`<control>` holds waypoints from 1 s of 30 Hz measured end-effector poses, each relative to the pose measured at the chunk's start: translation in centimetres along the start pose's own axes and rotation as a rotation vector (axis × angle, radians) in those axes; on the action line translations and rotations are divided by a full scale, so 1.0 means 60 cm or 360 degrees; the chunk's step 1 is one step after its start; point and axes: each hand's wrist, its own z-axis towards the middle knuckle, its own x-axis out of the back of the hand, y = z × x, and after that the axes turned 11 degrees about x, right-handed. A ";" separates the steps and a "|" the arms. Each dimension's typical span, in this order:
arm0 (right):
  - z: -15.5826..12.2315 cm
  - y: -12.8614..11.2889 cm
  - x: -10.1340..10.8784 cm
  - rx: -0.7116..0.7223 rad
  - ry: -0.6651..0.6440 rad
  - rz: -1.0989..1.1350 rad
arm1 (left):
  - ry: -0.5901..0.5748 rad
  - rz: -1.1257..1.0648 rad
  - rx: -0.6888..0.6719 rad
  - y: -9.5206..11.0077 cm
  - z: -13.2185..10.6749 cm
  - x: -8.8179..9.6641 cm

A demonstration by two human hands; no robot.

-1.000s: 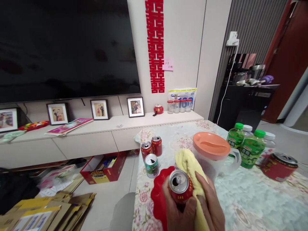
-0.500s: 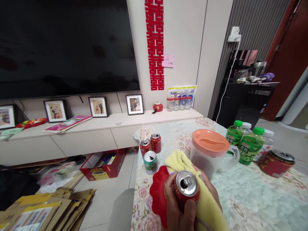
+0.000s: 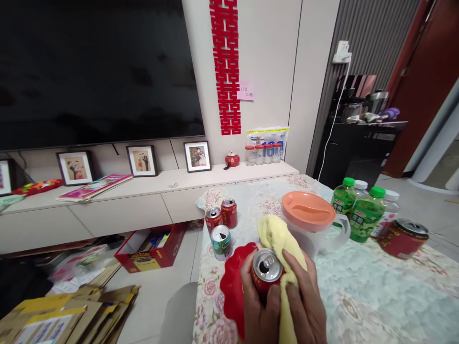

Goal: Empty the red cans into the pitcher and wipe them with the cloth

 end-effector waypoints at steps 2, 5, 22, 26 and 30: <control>0.005 -0.002 0.004 -0.0020 0.0064 0.0023 | -0.0022 0.0008 -0.0031 -0.007 -0.004 -0.003; 0.020 0.003 0.009 -0.0210 0.0094 0.0148 | -0.0046 0.0014 -0.0062 -0.016 -0.007 -0.003; 0.046 0.067 -0.002 -0.0774 -0.0119 0.0452 | 0.0001 0.0081 -0.0258 -0.026 0.002 0.017; 0.024 0.071 -0.004 -0.0457 -0.0214 0.0200 | 0.0121 0.0109 -0.0161 -0.003 0.009 0.020; 0.005 0.045 -0.005 -0.0201 -0.0207 0.0009 | 0.0178 0.0067 -0.0090 0.011 0.013 0.015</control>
